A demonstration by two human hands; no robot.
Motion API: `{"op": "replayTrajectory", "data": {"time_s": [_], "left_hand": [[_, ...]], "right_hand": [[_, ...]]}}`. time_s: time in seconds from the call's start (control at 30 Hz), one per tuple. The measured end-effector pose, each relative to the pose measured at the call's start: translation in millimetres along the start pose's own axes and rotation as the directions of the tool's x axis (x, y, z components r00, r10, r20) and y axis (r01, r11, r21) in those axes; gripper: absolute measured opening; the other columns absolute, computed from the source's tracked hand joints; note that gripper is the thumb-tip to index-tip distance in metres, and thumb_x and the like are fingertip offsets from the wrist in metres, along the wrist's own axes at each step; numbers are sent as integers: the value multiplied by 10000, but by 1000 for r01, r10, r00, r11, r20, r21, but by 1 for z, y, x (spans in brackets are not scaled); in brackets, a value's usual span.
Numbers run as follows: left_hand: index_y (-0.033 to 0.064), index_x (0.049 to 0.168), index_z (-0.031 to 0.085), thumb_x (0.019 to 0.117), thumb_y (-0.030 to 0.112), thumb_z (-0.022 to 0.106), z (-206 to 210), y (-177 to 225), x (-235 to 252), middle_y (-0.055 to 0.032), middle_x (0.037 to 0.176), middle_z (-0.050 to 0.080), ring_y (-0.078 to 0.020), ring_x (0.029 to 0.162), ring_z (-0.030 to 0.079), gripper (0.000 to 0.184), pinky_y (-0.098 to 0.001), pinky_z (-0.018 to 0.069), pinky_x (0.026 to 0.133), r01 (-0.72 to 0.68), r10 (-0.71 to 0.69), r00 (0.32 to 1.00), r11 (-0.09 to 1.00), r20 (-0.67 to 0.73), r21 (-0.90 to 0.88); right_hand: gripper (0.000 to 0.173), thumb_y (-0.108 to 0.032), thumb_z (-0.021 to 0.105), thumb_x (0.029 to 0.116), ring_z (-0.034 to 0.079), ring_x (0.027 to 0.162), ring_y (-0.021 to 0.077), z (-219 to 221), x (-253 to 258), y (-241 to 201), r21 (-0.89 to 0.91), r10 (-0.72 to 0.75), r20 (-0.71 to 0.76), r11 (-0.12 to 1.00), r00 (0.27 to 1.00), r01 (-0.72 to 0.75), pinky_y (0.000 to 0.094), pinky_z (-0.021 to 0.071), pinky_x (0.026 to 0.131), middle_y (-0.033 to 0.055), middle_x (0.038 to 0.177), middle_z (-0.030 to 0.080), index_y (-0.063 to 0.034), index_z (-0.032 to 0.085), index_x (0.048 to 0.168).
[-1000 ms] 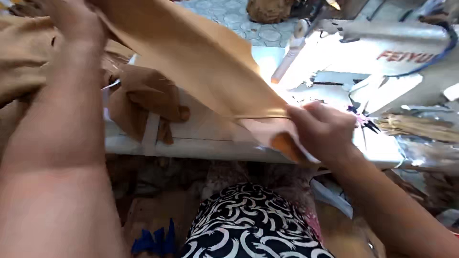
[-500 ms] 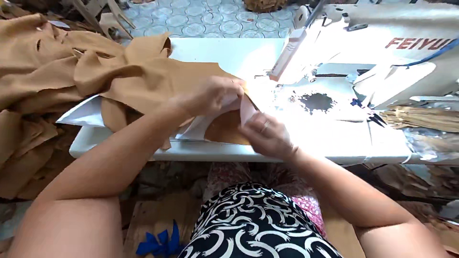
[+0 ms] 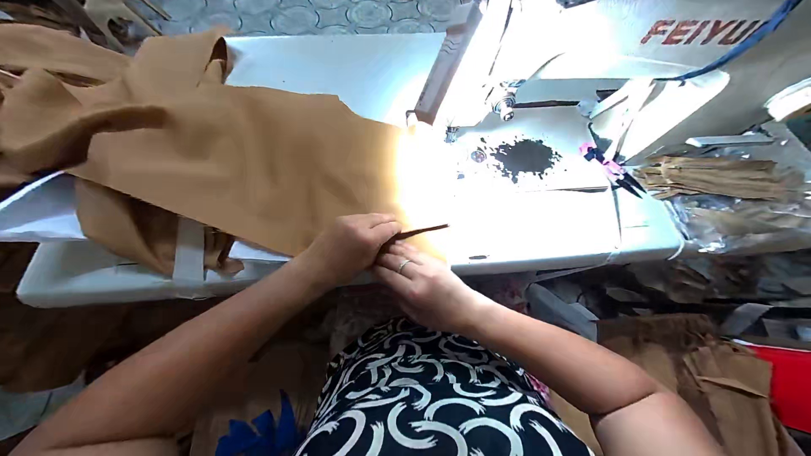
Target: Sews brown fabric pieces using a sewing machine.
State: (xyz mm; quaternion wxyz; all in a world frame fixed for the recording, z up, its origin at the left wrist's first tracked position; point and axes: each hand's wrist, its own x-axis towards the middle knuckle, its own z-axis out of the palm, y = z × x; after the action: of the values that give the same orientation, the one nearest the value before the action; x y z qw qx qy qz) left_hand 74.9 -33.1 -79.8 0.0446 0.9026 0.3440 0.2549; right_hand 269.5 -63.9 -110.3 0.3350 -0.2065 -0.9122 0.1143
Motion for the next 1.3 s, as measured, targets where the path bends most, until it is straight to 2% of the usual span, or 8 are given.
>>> {"op": "replayTrajectory", "data": {"time_s": [0.13, 0.23, 0.33, 0.5, 0.9, 1.03, 1.17, 1.3], "left_hand": [[-35, 993, 760, 968, 78, 585, 5, 6, 2, -224, 1091, 739, -345, 1038, 738, 209, -431, 596, 911, 66, -65, 998, 997, -20, 28], [-47, 974, 755, 970, 94, 593, 8, 4, 6, -226, 1091, 736, -361, 1064, 728, 214, -443, 586, 935, 84, -83, 996, 996, -26, 20], [-42, 983, 754, 969, 85, 589, 11, -1, 11, -225, 1085, 743, -364, 1068, 730, 209, -448, 579, 951, 93, -92, 995, 996, -47, 8], [-31, 1031, 763, 975, 79, 582, 11, -1, 12, -222, 1091, 746, -362, 1066, 728, 220, -438, 569, 962, 103, -103, 993, 995, -54, 1], [-25, 1015, 770, 973, 82, 586, 6, -4, 15, -219, 1091, 745, -365, 1074, 721, 217, -432, 560, 971, 102, -103, 995, 995, -20, -14], [-16, 1023, 766, 975, 85, 581, 6, -5, 17, -203, 1079, 742, -349, 1045, 717, 216, -427, 563, 945, 86, -86, 996, 996, -17, -14], [-26, 1017, 770, 956, 12, 558, 7, -6, 16, -198, 920, 706, -345, 871, 679, 224, -407, 555, 767, 51, -49, 997, 998, -60, 24], [-20, 1018, 774, 941, -8, 556, 7, -6, 12, -179, 868, 679, -320, 801, 653, 231, -380, 541, 707, 44, -41, 998, 998, -57, 46]], "right_hand": [[277, -165, 581, 1010, 660, 1244, 305, -34, -28, 18, -184, 9, -77, 983, 997, -23, 398, 531, 1050, 165, 1243, 724, -4, 741, 1169], [446, -314, 521, 1046, 535, 1395, 295, -57, -51, 42, -239, -27, 155, 969, 988, 64, 411, 422, 1161, 169, 1435, 612, -15, 643, 1354], [550, -396, 485, 1048, 448, 1468, 277, -69, -59, 61, -186, -104, 324, 967, 940, 171, 428, 330, 1220, 165, 1523, 533, -14, 567, 1434], [650, -437, 379, 1073, 393, 1497, 329, -83, -41, 88, 64, -219, 425, 975, 879, 212, 435, 266, 1249, 215, 1563, 465, 59, 485, 1479], [617, -388, 333, 1100, 306, 1536, 355, -78, -24, 109, 242, -324, 473, 942, 819, 233, 449, 163, 1274, 211, 1605, 404, 52, 427, 1523], [562, -327, 383, 1086, 342, 1522, 337, -76, -22, 109, 256, -345, 493, 935, 799, 245, 467, 195, 1263, 195, 1594, 431, 25, 452, 1518], [545, -306, 425, 1074, 359, 1513, 337, -74, -23, 109, 247, -351, 467, 933, 812, 262, 457, 198, 1264, 204, 1570, 461, 32, 480, 1497], [518, -251, 517, 1023, 370, 1510, 329, -73, -27, 105, 249, -323, 437, 940, 840, 232, 456, 211, 1267, 187, 1548, 496, 25, 535, 1461]]}}
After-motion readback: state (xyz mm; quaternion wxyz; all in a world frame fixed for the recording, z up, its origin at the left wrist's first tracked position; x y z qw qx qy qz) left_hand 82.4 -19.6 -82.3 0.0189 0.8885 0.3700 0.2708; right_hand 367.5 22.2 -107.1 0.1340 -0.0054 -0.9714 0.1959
